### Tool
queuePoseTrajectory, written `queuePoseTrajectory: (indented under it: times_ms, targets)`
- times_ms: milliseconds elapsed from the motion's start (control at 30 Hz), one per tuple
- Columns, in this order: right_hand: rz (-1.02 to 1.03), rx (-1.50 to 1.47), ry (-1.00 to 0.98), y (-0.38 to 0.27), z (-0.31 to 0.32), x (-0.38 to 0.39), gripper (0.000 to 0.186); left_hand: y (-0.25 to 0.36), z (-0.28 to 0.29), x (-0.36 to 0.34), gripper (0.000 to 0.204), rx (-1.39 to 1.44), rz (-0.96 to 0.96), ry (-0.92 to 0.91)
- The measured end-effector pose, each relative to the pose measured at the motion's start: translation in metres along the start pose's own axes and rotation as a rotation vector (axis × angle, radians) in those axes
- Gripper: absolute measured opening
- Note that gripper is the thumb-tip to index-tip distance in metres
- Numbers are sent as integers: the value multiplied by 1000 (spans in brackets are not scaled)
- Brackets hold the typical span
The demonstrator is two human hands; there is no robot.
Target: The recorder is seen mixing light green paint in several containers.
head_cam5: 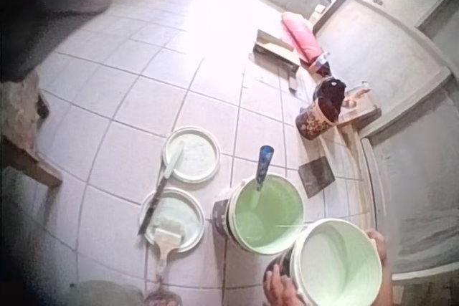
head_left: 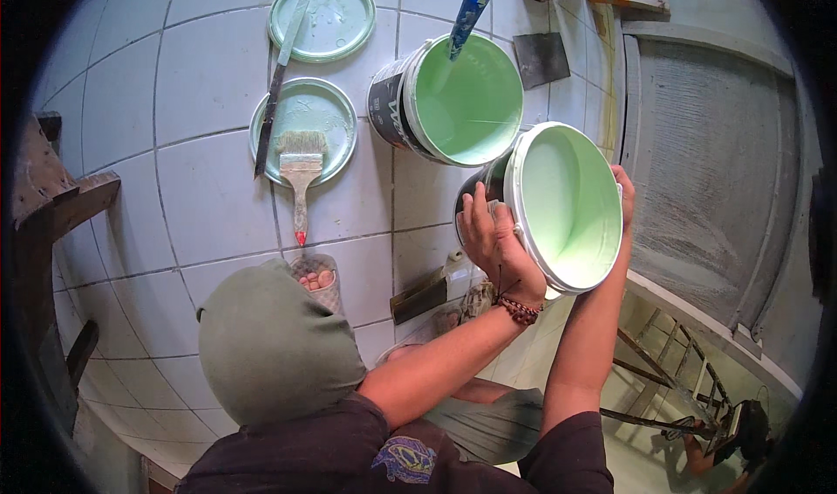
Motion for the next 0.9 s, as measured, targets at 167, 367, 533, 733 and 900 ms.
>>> queuePoseTrajectory:
  times_ms: [167,367,533,733,900]
  targets:
    - [3,-39,-16,3,-17,3,30,-7,1,-3,36,-39,-24,4]
    - [-111,-82,-6,8,-22,4,30,-14,-1,-2,51,50,16,-11]
    - [-73,-15,-8,6,2,0,30,1,2,-3,38,59,105,4]
    - [-110,-62,-33,8,-16,0,31,-6,1,-3,39,8,56,12]
    - [-89,-47,-10,4,-15,2,32,-3,0,-2,39,7,65,6]
Point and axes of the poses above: each hand's wrist, its own x-axis away from the middle knuckle, its own z-axis out of the back of the hand, y = z × x, the point moved 7 cm from there along -x, towards the middle knuckle, and after that the axes turned 1 degree about z, right-handed, at the moved point
